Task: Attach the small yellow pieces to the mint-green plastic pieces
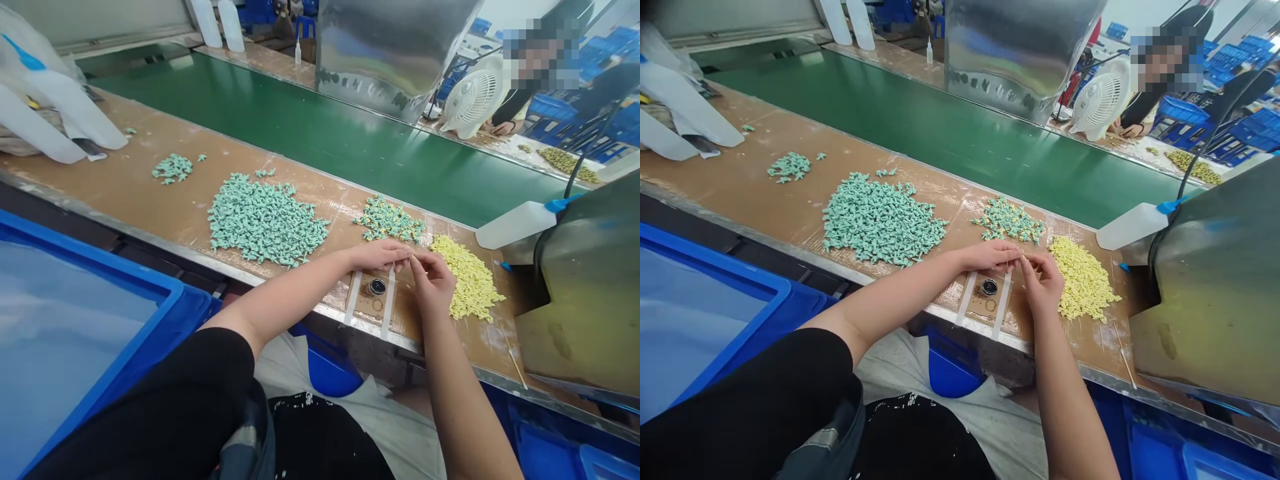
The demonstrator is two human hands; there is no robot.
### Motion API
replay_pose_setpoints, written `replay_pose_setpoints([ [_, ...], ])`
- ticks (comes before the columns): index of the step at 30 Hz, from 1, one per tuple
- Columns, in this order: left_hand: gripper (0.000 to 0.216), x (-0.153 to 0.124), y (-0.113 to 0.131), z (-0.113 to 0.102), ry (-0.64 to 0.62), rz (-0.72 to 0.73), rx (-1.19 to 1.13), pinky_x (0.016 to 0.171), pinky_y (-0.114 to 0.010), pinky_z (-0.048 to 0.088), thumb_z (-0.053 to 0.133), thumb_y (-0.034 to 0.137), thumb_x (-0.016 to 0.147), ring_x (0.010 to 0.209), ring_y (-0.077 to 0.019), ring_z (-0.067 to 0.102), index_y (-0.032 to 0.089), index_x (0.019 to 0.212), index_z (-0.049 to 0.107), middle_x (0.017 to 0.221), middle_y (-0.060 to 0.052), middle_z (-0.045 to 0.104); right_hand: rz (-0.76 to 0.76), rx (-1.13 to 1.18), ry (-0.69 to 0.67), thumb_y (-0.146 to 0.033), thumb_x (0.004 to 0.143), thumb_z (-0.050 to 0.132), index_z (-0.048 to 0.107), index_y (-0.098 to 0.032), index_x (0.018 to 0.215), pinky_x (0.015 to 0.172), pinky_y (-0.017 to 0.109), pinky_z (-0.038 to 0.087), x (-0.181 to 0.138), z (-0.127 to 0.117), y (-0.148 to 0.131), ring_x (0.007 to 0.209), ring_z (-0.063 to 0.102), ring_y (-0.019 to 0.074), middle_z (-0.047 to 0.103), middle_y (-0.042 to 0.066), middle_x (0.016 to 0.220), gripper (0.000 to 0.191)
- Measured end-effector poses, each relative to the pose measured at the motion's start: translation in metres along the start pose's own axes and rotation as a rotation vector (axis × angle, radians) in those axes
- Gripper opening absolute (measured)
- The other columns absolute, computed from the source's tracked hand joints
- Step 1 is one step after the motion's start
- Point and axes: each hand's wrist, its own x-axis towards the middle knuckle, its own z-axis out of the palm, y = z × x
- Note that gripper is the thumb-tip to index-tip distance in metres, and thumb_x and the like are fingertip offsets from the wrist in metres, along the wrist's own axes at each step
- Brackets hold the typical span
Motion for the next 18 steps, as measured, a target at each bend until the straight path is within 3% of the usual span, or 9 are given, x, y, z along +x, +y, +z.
replay_pose_setpoints([
  [4,0.053,-0.005,0.001,-0.001,-0.06,0.01,-0.083,0.044,-0.021,0.021,0.069,0.068,0.089,0.048,-0.004,0.032,0.017,0.08,0.057,0.068,0.002,0.051,0.004,0.126,-0.036,-0.048,0.09,0.075,0.076,-0.023,0.094,0.074,0.037,0.053,-0.002,-0.001,0.005,0.079,0.065,0.02,0.072,0.004,0.086,0.025],
  [9,0.048,-0.009,0.006,-0.002,-0.11,-0.01,-0.145,0.044,-0.02,0.02,0.075,0.061,0.086,0.049,-0.0034,0.032,0.018,0.08,0.054,0.071,0.002,0.054,-0.028,0.165,-0.068,-0.045,0.089,0.076,0.078,-0.025,0.092,0.074,0.04,0.056,-0.003,-0.002,-0.001,0.081,0.068,0.0219,0.076,0.005,0.088,0.02],
  [18,0.043,-0.008,0.001,-0.005,-0.084,-0.076,-0.09,0.046,-0.021,0.018,0.068,0.059,0.089,0.05,-0.005,0.032,0.016,0.084,0.061,0.074,-0.001,0.06,-0.109,0.111,-0.004,-0.048,0.086,0.079,0.082,-0.03,0.083,0.067,0.041,0.058,-0.004,-0.003,-0.012,0.074,0.072,0.0232,0.077,0.004,0.083,0.018],
])
